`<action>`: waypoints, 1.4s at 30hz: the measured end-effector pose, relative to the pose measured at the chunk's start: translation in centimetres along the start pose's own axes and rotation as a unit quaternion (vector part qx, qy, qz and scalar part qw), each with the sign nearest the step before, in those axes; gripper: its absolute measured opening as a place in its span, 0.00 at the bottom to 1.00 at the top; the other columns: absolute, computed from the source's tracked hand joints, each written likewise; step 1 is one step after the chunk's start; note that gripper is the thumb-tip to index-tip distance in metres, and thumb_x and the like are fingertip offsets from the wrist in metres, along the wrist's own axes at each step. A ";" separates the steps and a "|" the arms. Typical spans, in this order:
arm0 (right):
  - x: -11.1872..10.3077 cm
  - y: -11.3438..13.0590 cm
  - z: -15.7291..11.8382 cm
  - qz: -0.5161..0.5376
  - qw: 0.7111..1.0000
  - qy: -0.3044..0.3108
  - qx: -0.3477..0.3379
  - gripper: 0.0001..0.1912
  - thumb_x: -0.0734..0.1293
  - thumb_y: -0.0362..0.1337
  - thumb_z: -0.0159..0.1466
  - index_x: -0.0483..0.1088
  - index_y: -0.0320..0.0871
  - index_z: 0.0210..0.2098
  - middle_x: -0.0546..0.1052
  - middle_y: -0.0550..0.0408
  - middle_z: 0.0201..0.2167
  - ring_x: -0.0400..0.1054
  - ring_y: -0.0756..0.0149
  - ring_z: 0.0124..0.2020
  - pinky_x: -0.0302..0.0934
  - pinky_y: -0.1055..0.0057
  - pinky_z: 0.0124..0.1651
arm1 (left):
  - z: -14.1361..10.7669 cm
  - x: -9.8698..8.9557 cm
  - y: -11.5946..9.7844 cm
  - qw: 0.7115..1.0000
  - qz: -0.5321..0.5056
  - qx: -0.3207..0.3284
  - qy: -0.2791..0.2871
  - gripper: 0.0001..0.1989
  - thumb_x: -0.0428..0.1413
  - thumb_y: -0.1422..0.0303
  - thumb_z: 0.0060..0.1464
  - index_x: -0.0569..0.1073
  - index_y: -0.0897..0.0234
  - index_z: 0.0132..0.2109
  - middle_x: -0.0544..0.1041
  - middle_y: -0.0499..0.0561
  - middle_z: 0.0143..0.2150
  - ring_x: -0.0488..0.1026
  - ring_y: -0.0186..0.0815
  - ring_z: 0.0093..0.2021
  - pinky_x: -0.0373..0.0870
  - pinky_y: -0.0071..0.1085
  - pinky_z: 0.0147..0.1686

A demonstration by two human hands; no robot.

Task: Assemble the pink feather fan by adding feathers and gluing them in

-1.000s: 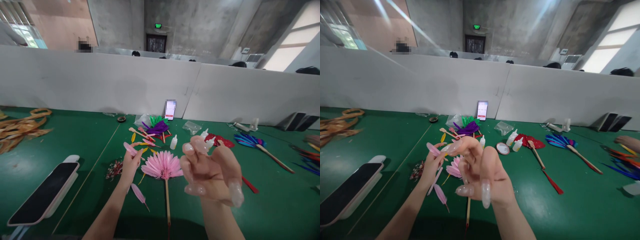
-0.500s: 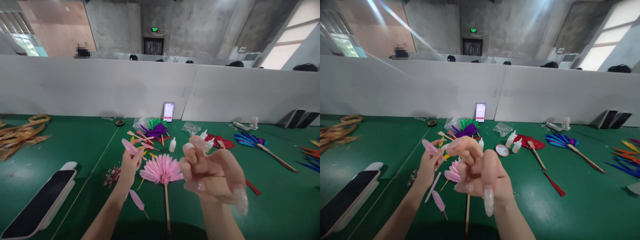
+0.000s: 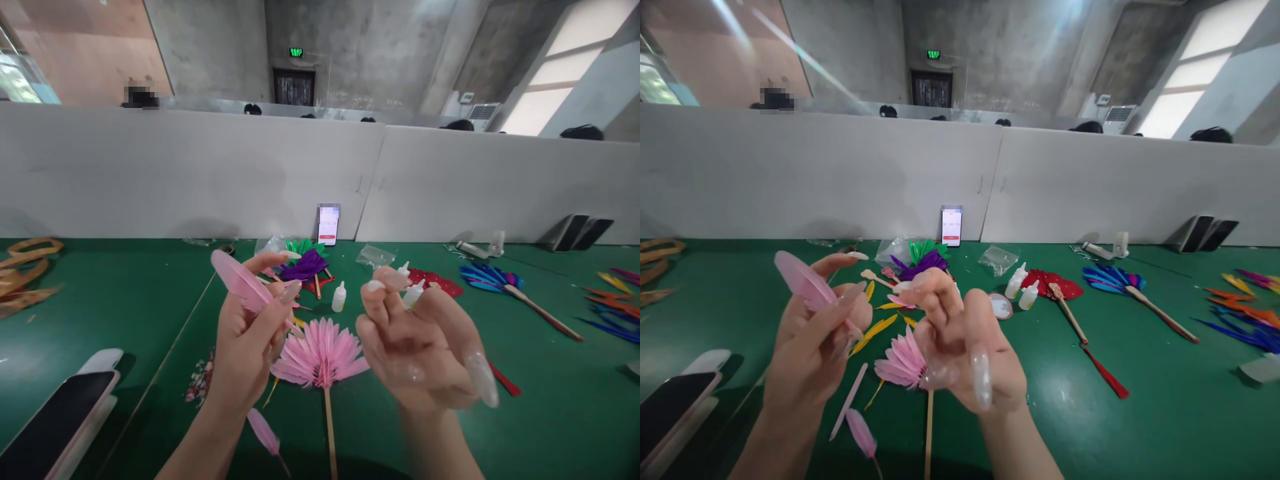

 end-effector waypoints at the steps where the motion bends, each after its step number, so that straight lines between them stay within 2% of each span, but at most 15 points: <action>1: 0.1 -0.1 0.1 0.015 1.000 0.004 0.009 0.14 0.68 0.26 0.53 0.62 0.51 0.21 0.72 0.65 0.43 0.68 0.67 0.47 0.48 0.77 0.17 | 0.1 0.1 0.2 1.000 0.004 -0.005 0.008 0.17 0.62 0.65 0.47 0.71 0.55 0.45 0.58 0.39 0.15 0.50 0.23 0.12 0.47 0.22 0.11; 5: 0.4 -0.7 0.5 0.063 0.997 0.022 0.034 0.18 0.63 0.19 0.52 0.55 0.45 0.17 0.73 0.68 0.43 0.69 0.73 0.46 0.43 0.75 0.18 | 0.4 0.3 0.8 0.999 0.013 -0.035 0.022 0.17 0.62 0.64 0.46 0.71 0.57 0.44 0.57 0.39 0.14 0.50 0.24 0.12 0.47 0.22 0.10; 9: 0.0 -1.6 0.5 0.067 0.997 0.001 0.037 0.19 0.64 0.17 0.50 0.54 0.44 0.17 0.73 0.66 0.45 0.67 0.70 0.50 0.46 0.75 0.20 | 0.4 0.1 0.6 0.999 0.011 -0.040 0.008 0.16 0.62 0.64 0.45 0.71 0.58 0.43 0.59 0.40 0.15 0.52 0.24 0.13 0.47 0.22 0.10; 15: -0.2 -2.1 0.2 0.052 0.997 -0.026 0.046 0.18 0.69 0.20 0.49 0.58 0.45 0.16 0.72 0.64 0.45 0.66 0.67 0.50 0.52 0.78 0.20 | -0.1 -0.1 -0.6 1.000 0.011 -0.022 -0.007 0.14 0.62 0.66 0.46 0.71 0.59 0.42 0.57 0.38 0.13 0.48 0.22 0.11 0.44 0.22 0.10; 19: -0.4 -2.6 0.1 0.059 0.993 -0.045 0.095 0.16 0.71 0.23 0.48 0.66 0.50 0.24 0.73 0.63 0.44 0.66 0.69 0.50 0.62 0.79 0.29 | -0.8 0.5 -0.7 0.998 0.007 -0.060 -0.003 0.12 0.59 0.69 0.49 0.69 0.58 0.43 0.58 0.37 0.13 0.47 0.20 0.11 0.45 0.20 0.11; 22: -0.4 -3.1 -0.1 0.063 0.990 -0.038 0.121 0.12 0.68 0.25 0.54 0.67 0.51 0.29 0.72 0.62 0.46 0.66 0.71 0.51 0.64 0.79 0.34 | -1.2 1.0 -0.6 0.997 0.015 -0.071 0.013 0.11 0.58 0.69 0.50 0.69 0.59 0.42 0.59 0.37 0.15 0.49 0.19 0.11 0.46 0.18 0.11; 25: -0.3 -3.4 -0.3 0.059 0.989 -0.036 0.127 0.14 0.65 0.23 0.57 0.67 0.52 0.28 0.72 0.64 0.47 0.66 0.72 0.51 0.63 0.80 0.32 | -1.4 1.2 -0.5 0.997 0.027 -0.060 0.033 0.10 0.58 0.69 0.51 0.68 0.58 0.42 0.59 0.38 0.16 0.51 0.20 0.12 0.46 0.18 0.10; 33: 0.0 -3.4 -0.3 0.035 0.995 -0.021 0.094 0.14 0.68 0.23 0.53 0.68 0.51 0.25 0.72 0.66 0.49 0.67 0.69 0.51 0.62 0.79 0.26 | -1.6 1.3 -0.8 0.997 0.033 -0.030 0.066 0.10 0.56 0.70 0.53 0.68 0.56 0.43 0.56 0.37 0.16 0.50 0.19 0.11 0.46 0.17 0.10; 38: 0.6 -3.0 0.0 -0.022 0.998 0.029 0.043 0.12 0.68 0.27 0.55 0.69 0.54 0.26 0.69 0.69 0.53 0.64 0.66 0.55 0.65 0.78 0.25 | -1.6 1.3 -1.1 0.997 0.029 -0.021 0.071 0.10 0.56 0.69 0.53 0.68 0.54 0.43 0.56 0.37 0.15 0.50 0.20 0.11 0.46 0.17 0.10; 40: 0.9 -2.8 -0.1 -0.057 0.997 0.056 0.024 0.10 0.68 0.30 0.56 0.69 0.55 0.28 0.67 0.67 0.54 0.63 0.63 0.56 0.68 0.74 0.28 | -1.6 1.2 -1.1 0.997 0.032 -0.028 0.070 0.11 0.57 0.69 0.52 0.68 0.54 0.44 0.57 0.37 0.15 0.51 0.21 0.12 0.47 0.17 0.10; 42: 1.2 -2.7 -0.3 -0.099 0.992 0.073 0.019 0.09 0.68 0.31 0.56 0.69 0.56 0.31 0.66 0.65 0.55 0.62 0.60 0.57 0.71 0.68 0.35 | -1.6 1.0 -1.1 0.996 0.045 -0.029 0.065 0.11 0.57 0.68 0.52 0.68 0.55 0.44 0.57 0.37 0.16 0.53 0.21 0.12 0.50 0.18 0.11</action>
Point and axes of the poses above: each hand's wrist, its own z-axis towards the middle knuckle, its own x-axis out of the palm, y = z × x, the point moved 7 cm from there along z, towards the middle knuckle
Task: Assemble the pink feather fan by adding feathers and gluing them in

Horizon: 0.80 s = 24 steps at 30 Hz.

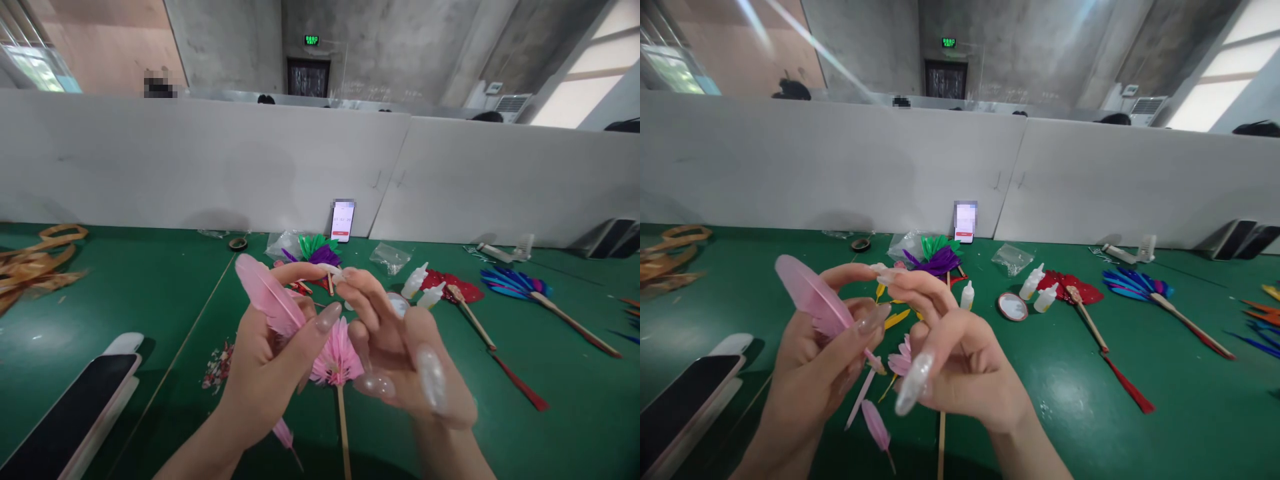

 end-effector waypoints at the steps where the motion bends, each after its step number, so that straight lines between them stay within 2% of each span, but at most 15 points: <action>1: 0.1 0.1 -0.2 -0.027 1.000 0.001 0.005 0.11 0.68 0.31 0.57 0.70 0.56 0.34 0.65 0.64 0.56 0.61 0.59 0.58 0.71 0.65 0.40 | 0.1 -0.1 -0.1 1.000 0.009 0.002 -0.001 0.12 0.58 0.68 0.52 0.68 0.55 0.44 0.58 0.38 0.17 0.55 0.22 0.13 0.54 0.18 0.12; 4: 0.3 0.7 -0.7 -0.129 0.991 -0.027 0.011 0.17 0.66 0.29 0.58 0.69 0.57 0.42 0.59 0.61 0.59 0.57 0.55 0.60 0.66 0.55 0.52 | 0.5 -0.4 -0.3 0.998 0.061 -0.002 0.033 0.13 0.57 0.67 0.52 0.68 0.58 0.46 0.66 0.42 0.21 0.66 0.27 0.21 0.65 0.21 0.21; 6: 0.3 1.5 -1.0 -0.196 0.979 -0.059 -0.007 0.17 0.66 0.31 0.59 0.68 0.56 0.45 0.57 0.58 0.60 0.56 0.51 0.60 0.61 0.50 0.56 | 0.8 -0.4 -0.2 0.989 0.126 -0.030 0.073 0.14 0.56 0.65 0.53 0.69 0.60 0.48 0.70 0.46 0.26 0.70 0.31 0.26 0.67 0.24 0.24; 9: 0.4 2.2 -1.1 -0.255 0.964 -0.072 -0.033 0.17 0.65 0.39 0.62 0.65 0.55 0.50 0.55 0.55 0.59 0.56 0.49 0.59 0.59 0.47 0.57 | 1.0 -0.6 0.1 0.965 0.221 -0.078 0.118 0.15 0.53 0.62 0.55 0.70 0.61 0.49 0.70 0.47 0.25 0.68 0.32 0.25 0.65 0.24 0.22; 13: 0.4 2.1 -0.9 -0.290 0.952 -0.052 -0.079 0.21 0.58 0.51 0.64 0.59 0.56 0.56 0.54 0.54 0.59 0.57 0.49 0.59 0.63 0.49 0.55 | 0.8 -0.3 0.5 0.943 0.278 -0.116 0.143 0.18 0.49 0.59 0.58 0.71 0.62 0.50 0.68 0.45 0.23 0.64 0.29 0.22 0.59 0.23 0.20; 15: 0.0 1.9 -0.8 -0.294 0.948 -0.057 -0.107 0.25 0.60 0.54 0.62 0.57 0.59 0.56 0.54 0.54 0.59 0.59 0.48 0.58 0.65 0.50 0.53 | 0.8 -0.1 0.5 0.941 0.295 -0.104 0.133 0.19 0.48 0.58 0.58 0.71 0.63 0.52 0.69 0.46 0.23 0.62 0.29 0.21 0.58 0.24 0.20; 17: -0.4 1.5 -0.8 -0.295 0.948 -0.062 -0.105 0.26 0.64 0.54 0.60 0.58 0.61 0.56 0.54 0.55 0.59 0.61 0.47 0.56 0.68 0.51 0.50 | 1.0 0.1 0.4 0.943 0.299 -0.072 0.127 0.20 0.48 0.58 0.59 0.70 0.64 0.52 0.70 0.47 0.24 0.62 0.30 0.22 0.61 0.25 0.23; 20: -1.1 0.8 -0.8 -0.290 0.951 -0.084 -0.059 0.23 0.66 0.51 0.59 0.61 0.62 0.53 0.57 0.56 0.58 0.64 0.47 0.55 0.69 0.52 0.48 | 1.1 0.3 0.5 0.950 0.283 -0.026 0.126 0.19 0.47 0.60 0.59 0.71 0.63 0.52 0.71 0.48 0.25 0.65 0.32 0.25 0.65 0.27 0.27; 24: -1.3 0.3 -1.0 -0.255 0.961 -0.109 0.003 0.18 0.67 0.49 0.59 0.66 0.61 0.48 0.61 0.57 0.56 0.61 0.46 0.57 0.66 0.51 0.53 | 1.1 0.4 0.7 0.958 0.260 0.022 0.121 0.17 0.46 0.62 0.59 0.72 0.61 0.51 0.67 0.46 0.21 0.63 0.32 0.21 0.63 0.26 0.22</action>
Point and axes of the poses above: each hand's wrist, its own z-axis towards the middle knuckle, its own x-axis out of the palm, y = z × x, the point moved 7 cm from there along z, towards the middle knuckle
